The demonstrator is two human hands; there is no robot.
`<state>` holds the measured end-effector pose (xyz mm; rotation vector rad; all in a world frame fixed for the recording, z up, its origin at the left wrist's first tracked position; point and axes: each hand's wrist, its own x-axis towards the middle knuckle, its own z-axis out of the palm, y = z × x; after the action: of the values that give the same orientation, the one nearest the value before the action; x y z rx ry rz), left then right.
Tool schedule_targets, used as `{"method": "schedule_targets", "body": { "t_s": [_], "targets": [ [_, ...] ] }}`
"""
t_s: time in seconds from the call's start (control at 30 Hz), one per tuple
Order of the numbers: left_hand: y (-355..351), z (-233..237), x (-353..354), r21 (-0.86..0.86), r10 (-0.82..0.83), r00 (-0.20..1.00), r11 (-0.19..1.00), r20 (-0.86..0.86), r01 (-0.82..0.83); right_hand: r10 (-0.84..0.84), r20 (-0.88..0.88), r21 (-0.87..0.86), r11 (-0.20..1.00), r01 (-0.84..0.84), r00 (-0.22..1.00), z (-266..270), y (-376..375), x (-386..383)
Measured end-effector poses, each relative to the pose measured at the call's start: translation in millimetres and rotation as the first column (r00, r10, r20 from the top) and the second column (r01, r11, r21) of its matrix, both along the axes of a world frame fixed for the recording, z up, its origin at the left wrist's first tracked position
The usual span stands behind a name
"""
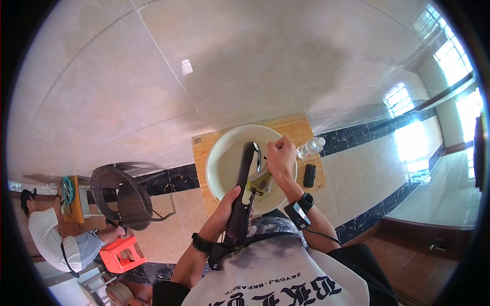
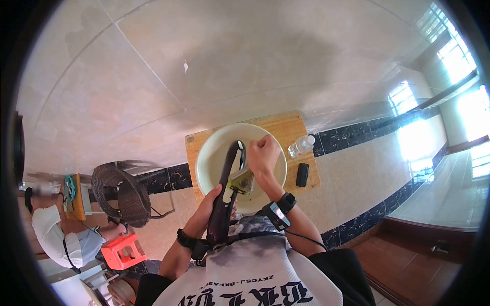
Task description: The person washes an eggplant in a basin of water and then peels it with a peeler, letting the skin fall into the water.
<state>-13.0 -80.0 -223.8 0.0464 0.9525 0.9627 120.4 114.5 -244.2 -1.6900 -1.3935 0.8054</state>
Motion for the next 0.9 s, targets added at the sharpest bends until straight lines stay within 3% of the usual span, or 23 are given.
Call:
{"method": "schedule_targets", "body": {
  "t_s": [0.13, 0.23, 0.47, 0.77, 0.9],
  "targets": [
    [-5, 22, 4, 0.033, -0.066, 0.996, 0.997, -0.055, 0.068, -0.127, 0.029, -0.036, 0.991, 0.128, 0.991, 0, 42, 22],
    [-9, 27, 10, 0.068, -0.062, 0.998, 0.996, -0.004, 0.062, -0.171, -0.02, -0.088, 0.982, 0.169, 0.985, -13, 63, 33],
    [-11, 12, 3, 0.039, -0.042, 0.998, 0.998, 0.052, 0.04, -0.235, -0.071, -0.171, 0.96, 0.22, 0.969, -1, 59, 27],
    [-32, 21, -13, 0.133, -0.118, 0.993, 0.985, 0.022, 0.114, -0.291, 0.039, -0.145, 0.945, 0.294, 0.956, -46, 74, 30],
    [-40, 34, -20, 0.113, -0.116, 0.993, 0.987, 0.004, 0.115, -0.348, 0.083, 0.009, 0.937, 0.349, 0.934, -42, 69, 24]
  ]
}}
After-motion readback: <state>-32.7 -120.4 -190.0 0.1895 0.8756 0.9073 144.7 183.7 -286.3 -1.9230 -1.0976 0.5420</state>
